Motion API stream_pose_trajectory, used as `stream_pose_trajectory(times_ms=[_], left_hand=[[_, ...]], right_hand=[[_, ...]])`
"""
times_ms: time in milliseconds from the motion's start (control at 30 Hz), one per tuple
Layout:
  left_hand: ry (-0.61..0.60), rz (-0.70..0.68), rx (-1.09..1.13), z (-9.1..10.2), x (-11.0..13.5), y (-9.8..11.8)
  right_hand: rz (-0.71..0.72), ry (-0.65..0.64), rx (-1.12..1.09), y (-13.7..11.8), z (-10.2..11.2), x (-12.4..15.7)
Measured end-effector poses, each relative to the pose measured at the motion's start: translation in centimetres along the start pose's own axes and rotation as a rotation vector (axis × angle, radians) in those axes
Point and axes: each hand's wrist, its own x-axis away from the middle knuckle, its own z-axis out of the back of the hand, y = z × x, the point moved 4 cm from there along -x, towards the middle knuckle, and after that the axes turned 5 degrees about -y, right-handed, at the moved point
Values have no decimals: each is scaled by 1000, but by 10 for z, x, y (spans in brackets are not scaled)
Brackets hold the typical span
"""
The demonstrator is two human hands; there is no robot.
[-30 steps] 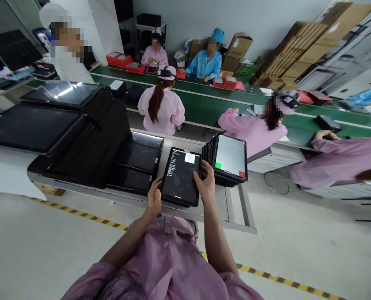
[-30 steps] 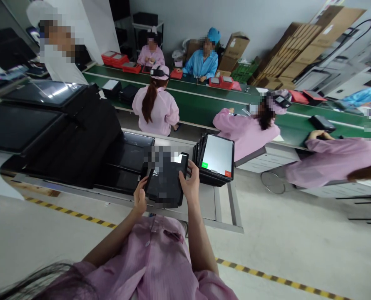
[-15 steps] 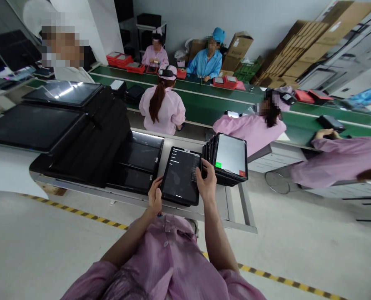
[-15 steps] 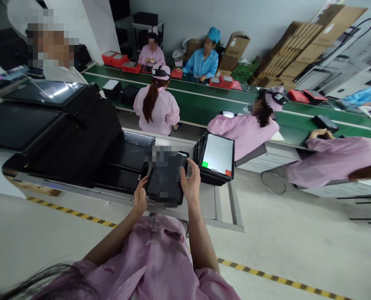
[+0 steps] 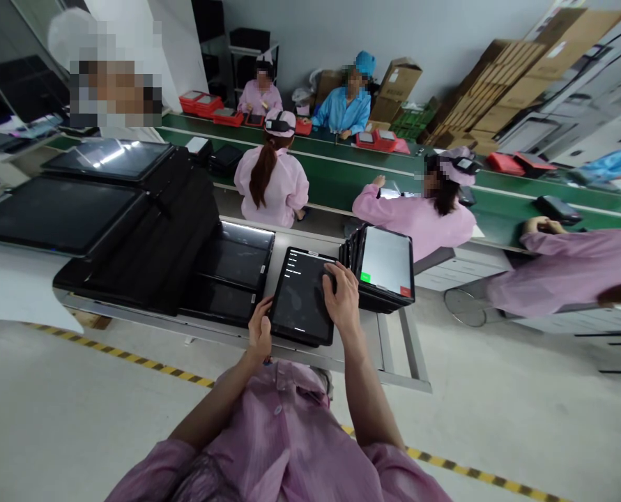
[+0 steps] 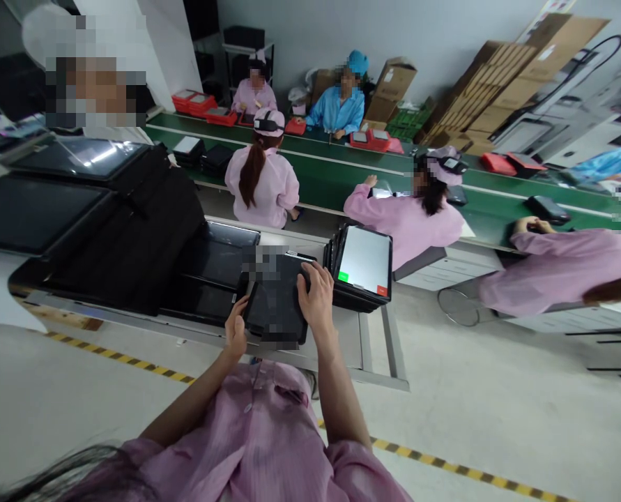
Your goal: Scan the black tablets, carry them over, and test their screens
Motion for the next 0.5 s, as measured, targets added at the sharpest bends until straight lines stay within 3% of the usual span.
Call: stream_pose_trajectory(times_ms=[200,500], left_hand=[[8,13,1,0,2,-5],[2,35,6,0,4,-7]], right_hand=[[-19,22,-82,-13,7,12],[62,9,-101,-28,8,15]])
